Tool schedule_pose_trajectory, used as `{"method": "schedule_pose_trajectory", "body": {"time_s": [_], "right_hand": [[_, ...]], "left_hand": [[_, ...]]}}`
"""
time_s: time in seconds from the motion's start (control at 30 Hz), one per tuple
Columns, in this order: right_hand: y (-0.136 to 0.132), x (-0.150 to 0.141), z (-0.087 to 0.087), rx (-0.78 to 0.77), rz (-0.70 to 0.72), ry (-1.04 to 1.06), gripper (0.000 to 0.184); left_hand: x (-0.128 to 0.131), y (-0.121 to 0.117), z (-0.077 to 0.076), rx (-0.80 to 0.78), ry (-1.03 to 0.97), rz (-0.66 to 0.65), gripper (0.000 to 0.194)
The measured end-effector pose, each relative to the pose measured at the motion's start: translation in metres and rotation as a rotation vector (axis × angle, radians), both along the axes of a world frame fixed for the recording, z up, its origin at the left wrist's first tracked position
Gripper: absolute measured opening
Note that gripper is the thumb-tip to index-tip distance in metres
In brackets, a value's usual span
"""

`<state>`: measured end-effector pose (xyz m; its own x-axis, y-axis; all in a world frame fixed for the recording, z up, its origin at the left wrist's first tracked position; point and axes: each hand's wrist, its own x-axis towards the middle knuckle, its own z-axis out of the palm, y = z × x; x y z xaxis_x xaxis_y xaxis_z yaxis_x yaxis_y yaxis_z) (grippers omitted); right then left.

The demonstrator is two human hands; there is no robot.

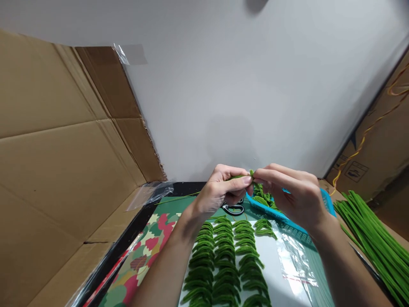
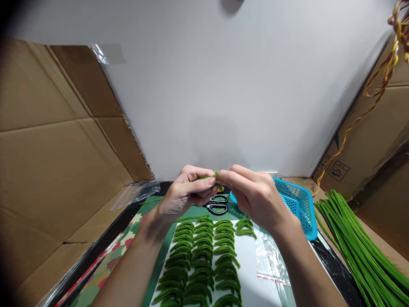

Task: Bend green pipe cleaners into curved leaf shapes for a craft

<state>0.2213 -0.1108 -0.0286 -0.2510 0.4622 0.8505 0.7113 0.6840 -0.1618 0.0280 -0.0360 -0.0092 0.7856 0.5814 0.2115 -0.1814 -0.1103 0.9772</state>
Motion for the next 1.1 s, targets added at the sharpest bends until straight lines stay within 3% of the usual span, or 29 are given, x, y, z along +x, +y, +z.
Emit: {"method": "schedule_pose_trajectory", "body": {"time_s": [0.17,0.43,0.83,0.97,1.1], "right_hand": [[-0.001,-0.004,0.000,0.075,-0.002,-0.005,0.026],[0.007,-0.005,0.001,0.006,0.080,0.049,0.022],[0.004,-0.006,0.006,0.073,0.029,0.071,0.019],[0.002,-0.002,0.009,0.061,0.023,0.109,0.016],[-0.001,0.002,0.014,-0.047,0.016,0.177,0.010]], "left_hand": [[0.001,0.002,-0.004,-0.064,-0.018,-0.038,0.034],[0.002,0.005,-0.006,-0.057,0.000,0.006,0.036],[0.003,0.001,0.001,-0.112,-0.022,-0.075,0.030],[0.003,-0.001,0.002,-0.038,-0.024,-0.069,0.028],[0.001,-0.001,0.004,0.082,0.034,-0.003,0.029]]}}
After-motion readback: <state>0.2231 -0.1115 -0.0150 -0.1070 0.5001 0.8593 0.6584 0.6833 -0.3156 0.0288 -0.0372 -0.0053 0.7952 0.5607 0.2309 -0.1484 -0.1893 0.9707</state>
